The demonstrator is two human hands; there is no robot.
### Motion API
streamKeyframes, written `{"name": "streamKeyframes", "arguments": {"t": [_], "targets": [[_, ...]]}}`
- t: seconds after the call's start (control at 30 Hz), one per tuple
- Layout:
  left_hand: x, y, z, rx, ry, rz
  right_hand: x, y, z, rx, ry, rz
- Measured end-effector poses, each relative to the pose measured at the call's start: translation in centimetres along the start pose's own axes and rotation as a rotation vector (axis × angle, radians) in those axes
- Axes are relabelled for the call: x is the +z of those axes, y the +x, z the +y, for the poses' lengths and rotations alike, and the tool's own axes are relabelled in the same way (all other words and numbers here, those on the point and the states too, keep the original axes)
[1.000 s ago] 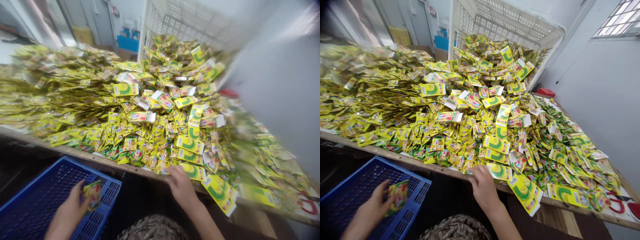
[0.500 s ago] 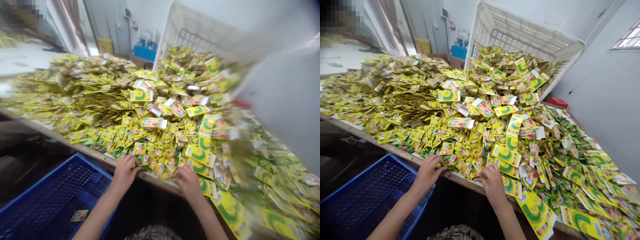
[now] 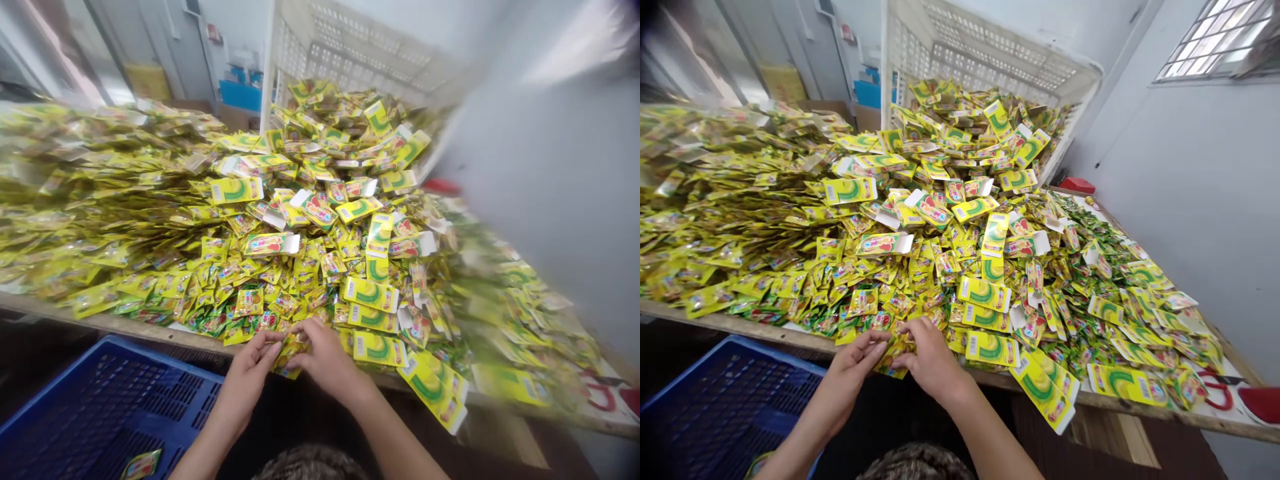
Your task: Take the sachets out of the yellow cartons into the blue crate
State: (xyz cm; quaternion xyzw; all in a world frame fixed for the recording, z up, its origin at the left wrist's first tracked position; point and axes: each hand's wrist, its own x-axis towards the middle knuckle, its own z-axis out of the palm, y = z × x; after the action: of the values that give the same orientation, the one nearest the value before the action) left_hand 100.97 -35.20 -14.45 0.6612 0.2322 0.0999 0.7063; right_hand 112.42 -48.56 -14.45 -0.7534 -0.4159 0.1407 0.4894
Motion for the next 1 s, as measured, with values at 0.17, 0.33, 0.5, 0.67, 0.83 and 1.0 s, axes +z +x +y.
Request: {"name": "streamKeyframes", "arguments": {"t": [0.17,0.33,0.5,0.67,0.83,1.0], "targets": [[0.8,0.5,-0.3,0.047,0.141,-0.115,-0.5,-3.7,1.0,0.072,0.032,0.079],[5.1,2.7,-1.2,0.418,0.459,-0.167,-2.8,-9.4,2.0,0.289,0.272,0.275],[12.0,4.7,-1.5,0.823,0.799,-0.543,-5.5,-14.2,4.3,0.455,0.455,0.400],[15.3,6.6,-2.0,0.847,0.926,-0.554,-5.9,-16.9,5.6,0.524,0.506,0.427],[13.0,7.1,-2.4,0.765,0.806,-0.422,-6.2,-17.2,5.8,0.543,0.482,0.599],[9.4,5.0,-1.4,0.465,0.550,-0.317,-7.8,-12.4,3.2,0.322,0.260,0.907]]}}
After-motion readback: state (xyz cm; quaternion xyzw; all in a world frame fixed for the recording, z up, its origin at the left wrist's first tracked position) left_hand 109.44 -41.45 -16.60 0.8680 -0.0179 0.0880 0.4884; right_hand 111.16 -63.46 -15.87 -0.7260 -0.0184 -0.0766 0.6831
